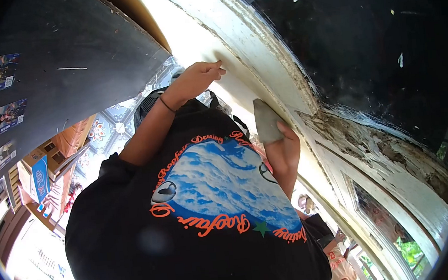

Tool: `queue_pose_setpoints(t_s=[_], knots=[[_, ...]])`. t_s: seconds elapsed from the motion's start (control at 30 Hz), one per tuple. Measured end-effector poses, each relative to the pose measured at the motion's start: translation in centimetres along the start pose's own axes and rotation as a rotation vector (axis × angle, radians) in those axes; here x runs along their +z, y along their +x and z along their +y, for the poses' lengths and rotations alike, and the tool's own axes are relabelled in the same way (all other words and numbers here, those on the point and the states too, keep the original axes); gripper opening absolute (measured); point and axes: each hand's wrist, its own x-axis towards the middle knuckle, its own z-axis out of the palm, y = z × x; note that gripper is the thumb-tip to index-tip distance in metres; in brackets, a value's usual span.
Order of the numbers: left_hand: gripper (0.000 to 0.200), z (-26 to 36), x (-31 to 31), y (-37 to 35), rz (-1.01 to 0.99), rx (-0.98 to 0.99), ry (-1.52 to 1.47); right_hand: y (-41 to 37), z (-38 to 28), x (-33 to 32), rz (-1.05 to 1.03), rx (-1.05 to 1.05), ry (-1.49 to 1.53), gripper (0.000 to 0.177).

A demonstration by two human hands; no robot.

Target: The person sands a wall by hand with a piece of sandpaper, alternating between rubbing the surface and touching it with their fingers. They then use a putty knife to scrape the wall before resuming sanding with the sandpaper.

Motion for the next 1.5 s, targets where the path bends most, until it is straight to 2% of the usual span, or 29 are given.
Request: queue_pose_setpoints(t_s=[0.07,0.13,0.2,0.23,0.33,0.4,0.47,0.5,0.53,0.6,0.67,0.73,0.87,1.0,1.07,1.17,1.2,1.27,1.3,1.4,1.5], knots=[[0.04,0.0,0.4,-0.1,0.012,-0.039,-0.052,-0.4,-0.3,-0.3,0.053,0.071,-0.016,0.053],[0.04,-0.1,0.2,0.7,0.004,-0.052,-0.067,1.7,1.4,-2.9,0.081,0.033,-0.084,0.049],[0.041,-0.4,0.5,0.5,-0.014,-0.073,-0.075,2.5,2.4,-5.0,0.263,0.072,-0.292,0.046],[0.041,-0.1,0.4,0.7,0.0,-0.069,-0.049,0.8,1.0,-1.4,0.176,0.071,-0.144,0.045],[0.044,-0.4,-0.1,0.4,0.035,-0.005,-0.053,-0.9,-0.1,-0.6,0.177,0.05,-0.071,0.044],[0.045,-0.1,-0.2,0.7,0.006,-0.053,-0.062,0.5,0.6,-1.9,0.152,0.047,-0.105,0.045],[0.045,-0.2,-0.1,0.7,0.009,-0.049,-0.05,2.2,2.2,-3.0,0.274,-0.011,-0.257,0.048],[0.046,-0.2,-0.1,0.7,0.009,-0.039,-0.037,2.7,2.3,-4.2,0.269,0.026,-0.22,0.049],[0.046,-0.2,0.1,0.8,0.004,-0.035,-0.033,1.8,1.6,-3.1,0.269,0.019,-0.216,0.049],[0.045,-0.3,0.0,0.9,0.023,-0.039,-0.054,-0.5,-0.4,-0.2,0.116,0.079,-0.114,0.048],[0.045,-0.2,-0.1,0.7,0.02,-0.052,-0.064,-1.1,-0.6,0.3,0.156,0.059,-0.086,0.048],[0.044,0.2,-0.2,1.1,0.016,-0.053,-0.068,-0.3,-0.1,0.6,0.19,0.034,-0.202,0.043],[0.044,-0.5,0.1,1.2,-0.038,-0.065,-0.05,1.8,1.4,-2.2,0.235,0.018,-0.268,0.042],[0.043,-0.4,-0.2,1.2,-0.045,-0.092,-0.033,-1.2,-1.1,1.1,0.073,0.047,-0.017,0.048],[0.041,0.2,-0.1,1.3,-0.047,-0.093,-0.045,0.5,-0.1,-0.7,0.117,0.027,-0.08,0.048],[0.04,0.6,0.2,0.7,-0.065,-0.097,-0.025,2.6,1.5,-2.8,0.311,0.053,-0.288,0.049],[0.04,0.8,0.3,0.8,-0.073,-0.08,0.008,1.9,0.6,-1.5,0.297,0.057,-0.296,0.049],[0.038,-0.2,0.0,1.0,-0.016,-0.024,-0.024,-0.9,-1.2,1.5,0.058,0.077,-0.099,0.052],[0.038,-0.5,0.0,0.9,0.013,0.023,-0.056,-1.4,-1.7,1.4,0.132,0.065,-0.036,0.054],[0.038,-0.3,0.2,0.8,0.014,-0.013,-0.15,-0.3,-0.7,0.5,0.096,0.078,-0.141,0.052],[0.043,1.0,-0.1,0.6,-0.089,-0.109,-0.033,1.6,1.3,-1.6,0.187,0.069,-0.237,0.047]])
